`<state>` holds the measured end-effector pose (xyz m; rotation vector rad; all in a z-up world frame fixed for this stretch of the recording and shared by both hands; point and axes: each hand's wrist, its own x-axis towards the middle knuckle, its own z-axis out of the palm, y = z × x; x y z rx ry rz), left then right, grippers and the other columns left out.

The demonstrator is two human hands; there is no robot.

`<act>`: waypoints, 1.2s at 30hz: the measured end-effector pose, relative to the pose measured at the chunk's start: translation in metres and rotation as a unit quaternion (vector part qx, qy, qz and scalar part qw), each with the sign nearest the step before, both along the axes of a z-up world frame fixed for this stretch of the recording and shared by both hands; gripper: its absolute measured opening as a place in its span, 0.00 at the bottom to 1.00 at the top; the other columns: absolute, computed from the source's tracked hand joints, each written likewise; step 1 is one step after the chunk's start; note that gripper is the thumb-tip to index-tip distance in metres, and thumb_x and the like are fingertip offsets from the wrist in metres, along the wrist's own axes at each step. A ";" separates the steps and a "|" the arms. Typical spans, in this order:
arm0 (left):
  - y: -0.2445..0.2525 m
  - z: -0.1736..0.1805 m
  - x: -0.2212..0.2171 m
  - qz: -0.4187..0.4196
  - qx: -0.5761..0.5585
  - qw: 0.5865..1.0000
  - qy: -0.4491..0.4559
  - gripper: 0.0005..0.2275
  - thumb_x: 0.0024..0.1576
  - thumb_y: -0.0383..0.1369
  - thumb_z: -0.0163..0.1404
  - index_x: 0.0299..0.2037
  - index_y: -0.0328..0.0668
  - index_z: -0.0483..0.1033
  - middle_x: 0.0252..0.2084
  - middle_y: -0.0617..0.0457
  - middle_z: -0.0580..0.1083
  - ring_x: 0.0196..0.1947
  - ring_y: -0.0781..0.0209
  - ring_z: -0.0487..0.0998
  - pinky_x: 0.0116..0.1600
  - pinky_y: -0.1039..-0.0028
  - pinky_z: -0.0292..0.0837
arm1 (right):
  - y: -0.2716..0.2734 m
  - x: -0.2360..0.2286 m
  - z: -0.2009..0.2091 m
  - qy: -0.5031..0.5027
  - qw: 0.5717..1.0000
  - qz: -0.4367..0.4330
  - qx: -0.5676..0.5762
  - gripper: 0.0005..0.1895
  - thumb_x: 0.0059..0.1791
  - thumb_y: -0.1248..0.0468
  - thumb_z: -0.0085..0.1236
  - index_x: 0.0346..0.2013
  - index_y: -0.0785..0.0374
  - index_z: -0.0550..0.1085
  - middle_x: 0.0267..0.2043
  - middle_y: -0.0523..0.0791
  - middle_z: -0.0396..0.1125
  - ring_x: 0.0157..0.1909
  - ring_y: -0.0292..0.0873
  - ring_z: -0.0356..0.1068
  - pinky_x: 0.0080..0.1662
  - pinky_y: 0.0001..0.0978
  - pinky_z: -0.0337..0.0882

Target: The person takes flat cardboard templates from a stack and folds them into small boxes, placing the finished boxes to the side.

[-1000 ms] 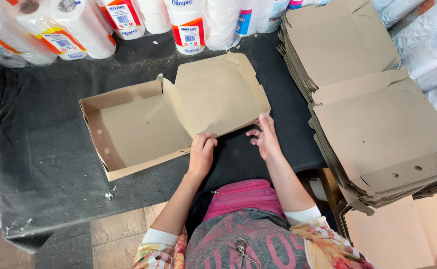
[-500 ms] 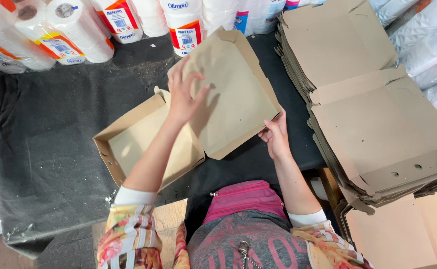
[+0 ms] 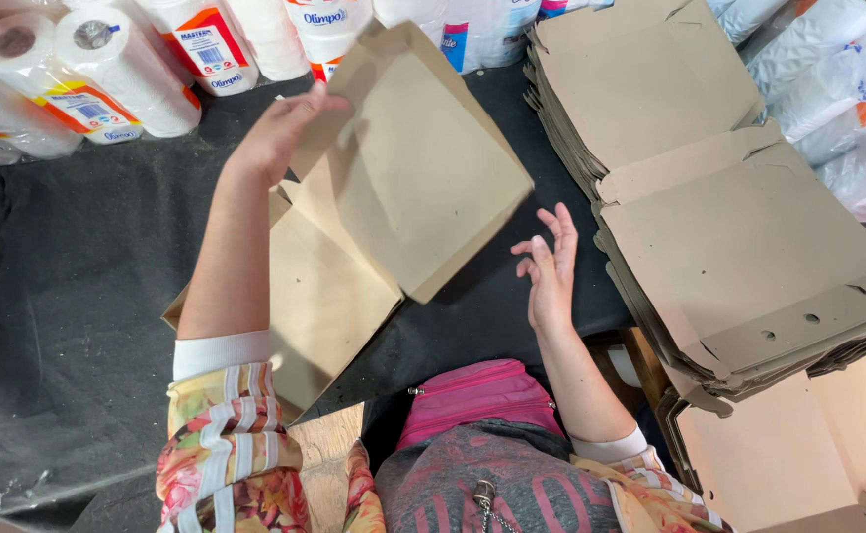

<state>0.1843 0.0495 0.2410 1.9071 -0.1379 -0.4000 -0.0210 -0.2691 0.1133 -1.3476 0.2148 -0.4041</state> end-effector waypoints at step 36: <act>0.021 -0.123 -0.203 0.285 -0.567 0.741 -0.218 0.43 0.59 0.67 0.29 0.74 0.39 0.52 0.73 0.47 0.48 0.75 0.40 0.48 0.78 0.38 0.50 | 0.041 0.013 -0.043 0.140 0.840 0.186 -0.491 0.11 0.51 0.55 0.61 0.49 0.39 0.79 0.55 0.33 0.71 0.37 0.42 0.78 0.42 0.37 0.74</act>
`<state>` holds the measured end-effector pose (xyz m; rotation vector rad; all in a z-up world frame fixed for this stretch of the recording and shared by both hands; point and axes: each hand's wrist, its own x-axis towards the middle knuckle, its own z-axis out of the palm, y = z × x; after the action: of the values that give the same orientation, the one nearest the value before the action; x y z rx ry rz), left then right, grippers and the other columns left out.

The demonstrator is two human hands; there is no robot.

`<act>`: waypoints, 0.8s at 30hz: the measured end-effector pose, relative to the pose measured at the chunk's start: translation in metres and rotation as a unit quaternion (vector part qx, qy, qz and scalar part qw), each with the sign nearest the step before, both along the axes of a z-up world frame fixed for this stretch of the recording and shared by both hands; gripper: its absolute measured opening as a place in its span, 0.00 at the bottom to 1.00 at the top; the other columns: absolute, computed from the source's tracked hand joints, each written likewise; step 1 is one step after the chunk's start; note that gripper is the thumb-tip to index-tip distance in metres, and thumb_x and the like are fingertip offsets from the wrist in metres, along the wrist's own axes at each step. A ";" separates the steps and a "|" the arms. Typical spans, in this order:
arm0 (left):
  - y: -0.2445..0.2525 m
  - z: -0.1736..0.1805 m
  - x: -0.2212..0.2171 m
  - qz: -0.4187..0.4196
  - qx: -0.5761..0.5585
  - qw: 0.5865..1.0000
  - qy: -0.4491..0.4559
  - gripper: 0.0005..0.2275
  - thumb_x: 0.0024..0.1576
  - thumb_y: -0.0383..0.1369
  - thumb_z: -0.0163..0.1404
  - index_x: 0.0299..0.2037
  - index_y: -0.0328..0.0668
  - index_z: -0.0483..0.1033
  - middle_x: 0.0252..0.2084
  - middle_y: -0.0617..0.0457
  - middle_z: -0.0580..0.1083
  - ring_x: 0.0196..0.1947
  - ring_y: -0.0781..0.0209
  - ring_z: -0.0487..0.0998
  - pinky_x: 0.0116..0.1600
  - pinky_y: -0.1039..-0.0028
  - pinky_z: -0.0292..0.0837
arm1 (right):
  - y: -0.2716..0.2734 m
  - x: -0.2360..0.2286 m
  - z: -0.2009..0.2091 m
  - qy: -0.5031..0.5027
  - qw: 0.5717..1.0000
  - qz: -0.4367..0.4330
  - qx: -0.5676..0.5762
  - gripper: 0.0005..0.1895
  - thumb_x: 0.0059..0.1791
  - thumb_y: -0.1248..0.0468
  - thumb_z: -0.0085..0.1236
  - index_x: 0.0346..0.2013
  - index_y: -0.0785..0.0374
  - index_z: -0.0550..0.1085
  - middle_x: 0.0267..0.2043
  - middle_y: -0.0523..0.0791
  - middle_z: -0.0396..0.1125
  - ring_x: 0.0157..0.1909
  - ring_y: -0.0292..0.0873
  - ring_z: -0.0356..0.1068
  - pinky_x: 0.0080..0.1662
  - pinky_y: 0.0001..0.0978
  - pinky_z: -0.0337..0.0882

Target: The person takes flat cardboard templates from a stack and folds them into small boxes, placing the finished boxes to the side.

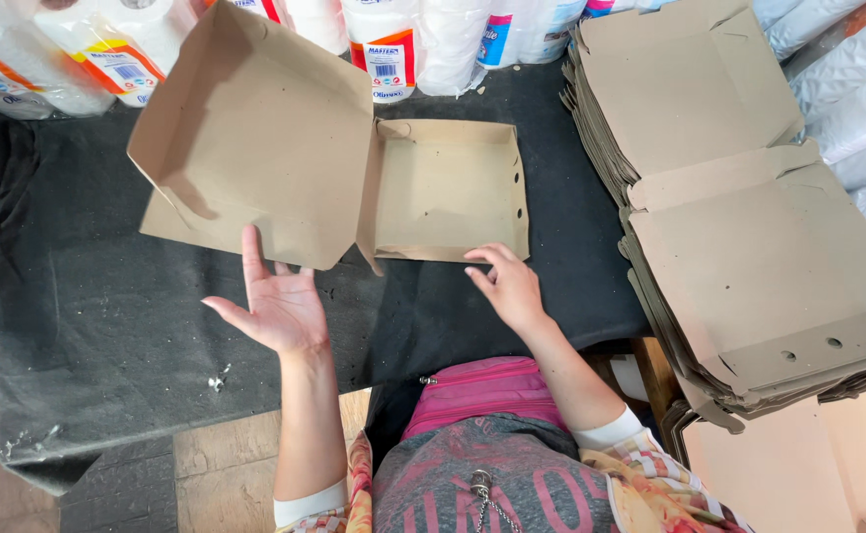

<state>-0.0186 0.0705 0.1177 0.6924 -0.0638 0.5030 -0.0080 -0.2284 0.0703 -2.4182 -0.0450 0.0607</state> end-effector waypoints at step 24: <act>-0.057 0.000 0.001 0.020 0.872 0.482 0.081 0.53 0.40 0.22 0.66 0.78 0.53 0.46 0.80 0.51 0.48 0.78 0.34 0.35 0.72 0.33 0.25 | -0.039 0.045 -0.073 -0.247 0.962 -0.114 -0.037 0.15 0.53 0.47 0.61 0.31 0.50 0.71 0.42 0.34 0.69 0.32 0.52 0.76 0.36 0.47 0.76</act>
<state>-0.0180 0.0138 0.1174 2.8122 -0.4249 0.2360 0.0367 -0.2673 -0.0032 -2.4379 0.0102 -0.6571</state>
